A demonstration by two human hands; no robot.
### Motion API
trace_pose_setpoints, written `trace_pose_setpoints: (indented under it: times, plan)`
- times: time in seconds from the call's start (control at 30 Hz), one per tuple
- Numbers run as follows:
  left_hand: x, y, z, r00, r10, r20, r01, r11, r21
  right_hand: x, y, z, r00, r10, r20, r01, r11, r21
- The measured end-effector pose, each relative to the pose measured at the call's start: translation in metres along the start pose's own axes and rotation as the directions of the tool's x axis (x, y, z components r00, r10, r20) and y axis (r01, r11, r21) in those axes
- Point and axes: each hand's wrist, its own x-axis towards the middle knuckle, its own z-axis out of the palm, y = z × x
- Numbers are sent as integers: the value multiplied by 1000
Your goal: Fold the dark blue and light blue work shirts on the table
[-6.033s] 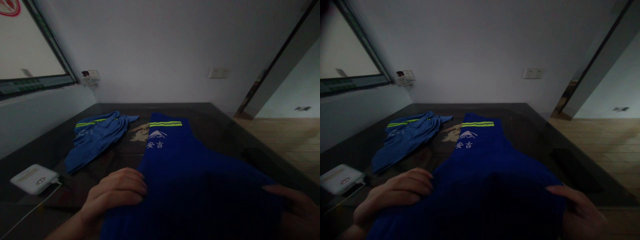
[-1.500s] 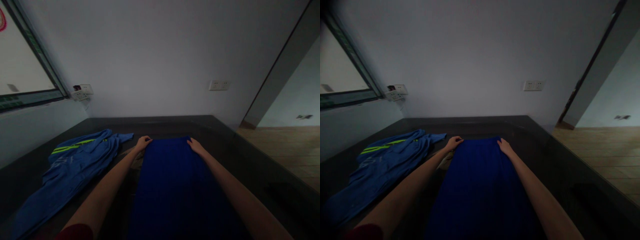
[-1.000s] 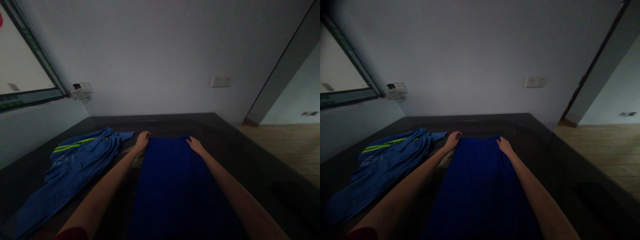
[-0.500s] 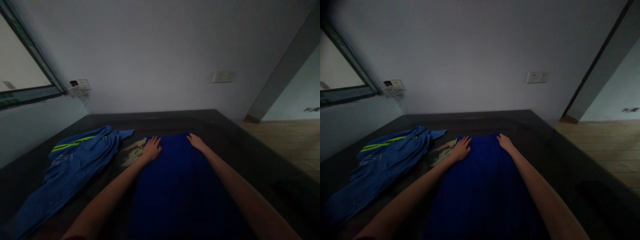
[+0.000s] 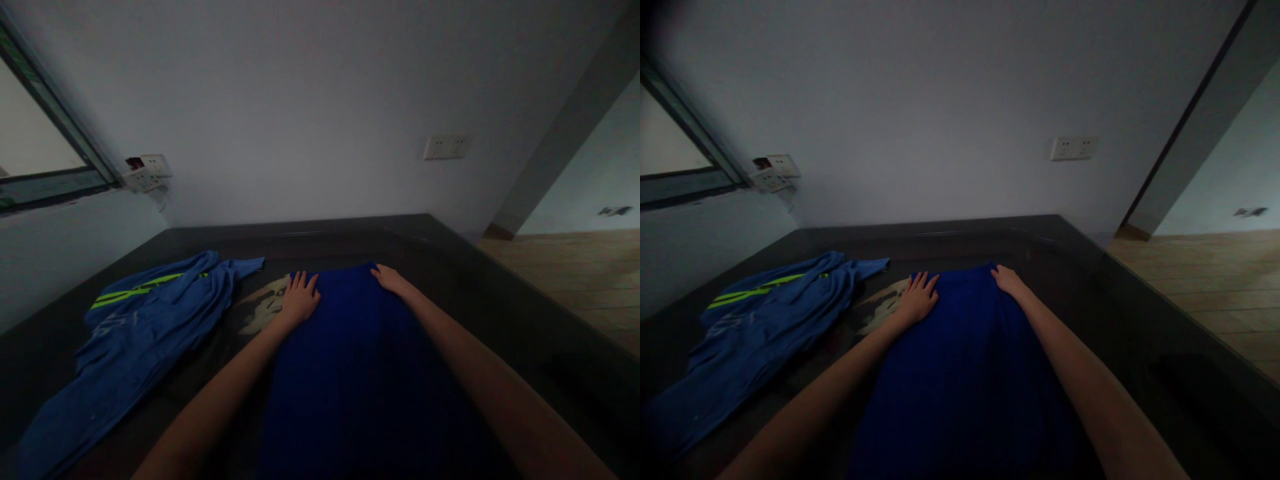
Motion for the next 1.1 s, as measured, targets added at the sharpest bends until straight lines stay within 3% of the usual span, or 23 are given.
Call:
trace_pose_setpoints:
  times: [0.17,0.27,0.33,0.4,0.53,0.77,1.1]
  plan:
    - [5,-3,-10,996,60,-72,-63,998,-32,-1,0,-1,1000,9,5,-9,1000,-16]
    - [18,-25,-25,990,-122,-73,112,986,-125,-3,0,-2,1000,15,2,-15,1000,-27]
    - [26,-46,-33,967,-254,-5,248,949,-194,-4,0,-2,1000,15,0,-15,999,-30]
    - [33,-64,-37,951,-297,89,310,921,-235,-6,1,-2,1000,11,-4,-11,1000,-27]
    - [38,-81,-34,948,-260,184,305,906,-293,-8,3,-2,1000,-12,-13,12,1000,-14]
    - [38,-83,-32,953,-245,181,296,883,-365,-9,4,-3,999,-44,-14,44,999,11]
    - [36,-84,-28,948,-150,279,255,884,-392,-8,4,-1,999,-29,-12,30,999,16]
